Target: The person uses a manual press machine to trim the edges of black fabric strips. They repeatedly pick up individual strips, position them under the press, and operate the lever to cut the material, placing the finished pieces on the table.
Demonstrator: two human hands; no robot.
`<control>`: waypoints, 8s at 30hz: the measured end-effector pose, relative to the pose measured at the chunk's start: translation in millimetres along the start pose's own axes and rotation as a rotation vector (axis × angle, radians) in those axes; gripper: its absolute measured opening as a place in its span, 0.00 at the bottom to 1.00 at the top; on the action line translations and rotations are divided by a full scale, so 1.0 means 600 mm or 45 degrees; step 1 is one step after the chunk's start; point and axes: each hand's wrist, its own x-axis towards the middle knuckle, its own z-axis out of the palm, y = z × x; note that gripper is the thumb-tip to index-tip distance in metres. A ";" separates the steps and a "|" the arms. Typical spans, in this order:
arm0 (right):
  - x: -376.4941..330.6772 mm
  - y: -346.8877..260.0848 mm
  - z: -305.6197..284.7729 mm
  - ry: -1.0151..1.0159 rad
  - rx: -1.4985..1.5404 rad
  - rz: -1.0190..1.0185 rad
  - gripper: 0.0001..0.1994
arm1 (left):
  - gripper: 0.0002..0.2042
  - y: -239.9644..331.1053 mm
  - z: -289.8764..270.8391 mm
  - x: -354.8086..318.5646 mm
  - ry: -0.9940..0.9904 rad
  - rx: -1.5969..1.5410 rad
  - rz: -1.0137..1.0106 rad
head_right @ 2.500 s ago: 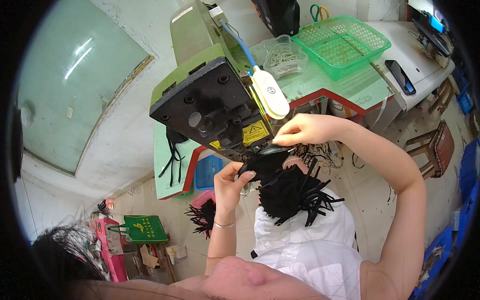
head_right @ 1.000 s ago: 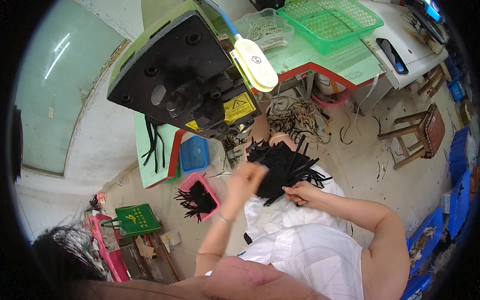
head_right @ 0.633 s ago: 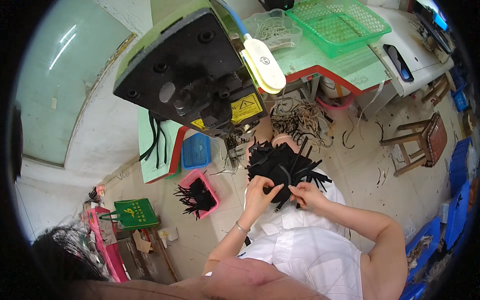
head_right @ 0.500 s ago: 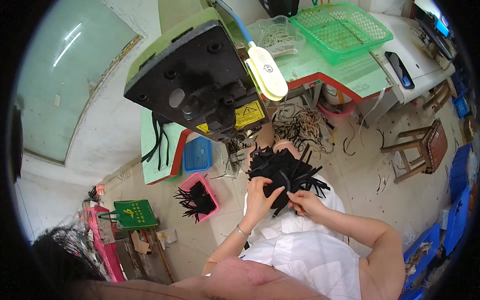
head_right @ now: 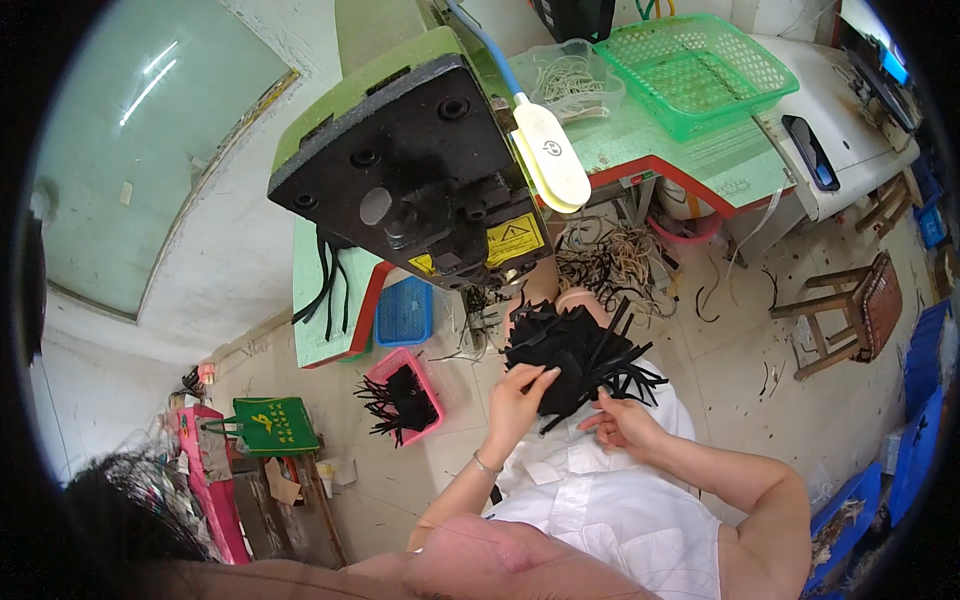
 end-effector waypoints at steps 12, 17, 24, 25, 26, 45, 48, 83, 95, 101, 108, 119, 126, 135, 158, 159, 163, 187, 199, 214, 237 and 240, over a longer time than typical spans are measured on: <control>-0.005 -0.117 0.007 -0.646 -0.087 -0.160 0.15 | 0.06 0.141 -0.047 0.053 0.007 -0.319 0.100; -0.026 -0.199 0.022 -0.658 -0.201 -0.442 0.14 | 0.07 0.173 -0.041 0.085 0.239 -0.156 0.509; -0.076 -0.264 0.043 -0.138 -0.798 -0.936 0.08 | 0.08 0.176 -0.039 0.099 0.010 -0.879 0.034; -0.081 -0.273 0.043 -0.127 -0.840 -0.981 0.08 | 0.09 0.172 -0.043 0.102 -0.001 -0.968 0.000; -0.083 -0.279 0.040 -0.111 -0.877 -1.025 0.08 | 0.11 0.170 -0.049 0.104 -0.020 -0.947 -0.030; -0.126 -0.328 0.113 -0.192 -1.257 -1.037 0.07 | 0.10 0.145 -0.081 0.085 0.106 -1.089 -0.066; -0.119 -0.339 0.123 -0.204 -1.286 -1.025 0.08 | 0.10 0.137 -0.083 0.076 0.131 -1.064 -0.092; -0.104 -0.425 0.192 -0.353 -1.849 -0.869 0.18 | 0.10 0.141 -0.143 0.124 -0.131 -0.545 0.175; -0.041 -0.280 0.119 -0.384 -0.568 -0.784 0.12 | 0.12 0.070 -0.013 0.067 0.202 -1.715 0.027; -0.056 -0.280 0.159 -0.221 -0.946 -1.246 0.14 | 0.14 0.056 0.017 0.029 0.156 -1.798 -0.128; -0.047 -0.267 0.204 -0.319 -1.191 -1.184 0.10 | 0.09 -0.083 0.008 -0.015 0.174 -1.423 -0.194; 0.018 -0.069 0.029 -0.254 -0.915 -0.076 0.16 | 0.25 -0.156 -0.455 0.375 1.099 0.296 -0.250; 0.090 0.016 -0.024 -0.228 -0.067 0.197 0.15 | 0.26 -0.081 -0.231 0.243 0.769 0.399 0.343; 0.038 -0.003 0.026 -0.031 -0.642 -0.137 0.20 | 0.35 -0.047 0.028 -0.035 -0.275 0.341 0.269; -0.083 -0.284 0.054 -0.163 -0.777 -0.796 0.10 | 0.06 0.171 -0.056 0.101 0.017 -1.059 -0.103; -0.089 -0.294 0.056 -0.114 -0.822 -0.863 0.09 | 0.05 0.173 -0.061 0.104 0.012 -1.055 -0.124; -0.114 -0.321 0.073 -0.104 -0.907 -1.042 0.09 | 0.06 0.177 -0.070 0.111 0.038 -1.063 -0.156; -0.127 -0.416 0.213 -0.296 -1.716 -0.819 0.16 | 0.07 0.165 -0.150 0.124 -0.105 -0.774 -0.043; -0.078 -0.425 0.178 -0.583 -1.581 -0.636 0.17 | 0.05 0.147 -0.137 0.119 0.018 -0.801 0.003; -0.077 -0.389 0.111 -0.345 -1.462 -0.643 0.17 | 0.06 0.112 -0.115 0.107 -0.070 -1.125 -0.048; -0.024 -0.243 0.171 -0.263 -1.133 -1.296 0.11 | 0.09 -0.050 -0.111 0.050 0.584 -0.746 -0.228; 0.010 -0.196 0.088 -0.300 -0.910 -0.913 0.11 | 0.13 -0.003 -0.261 0.209 1.086 -0.280 0.111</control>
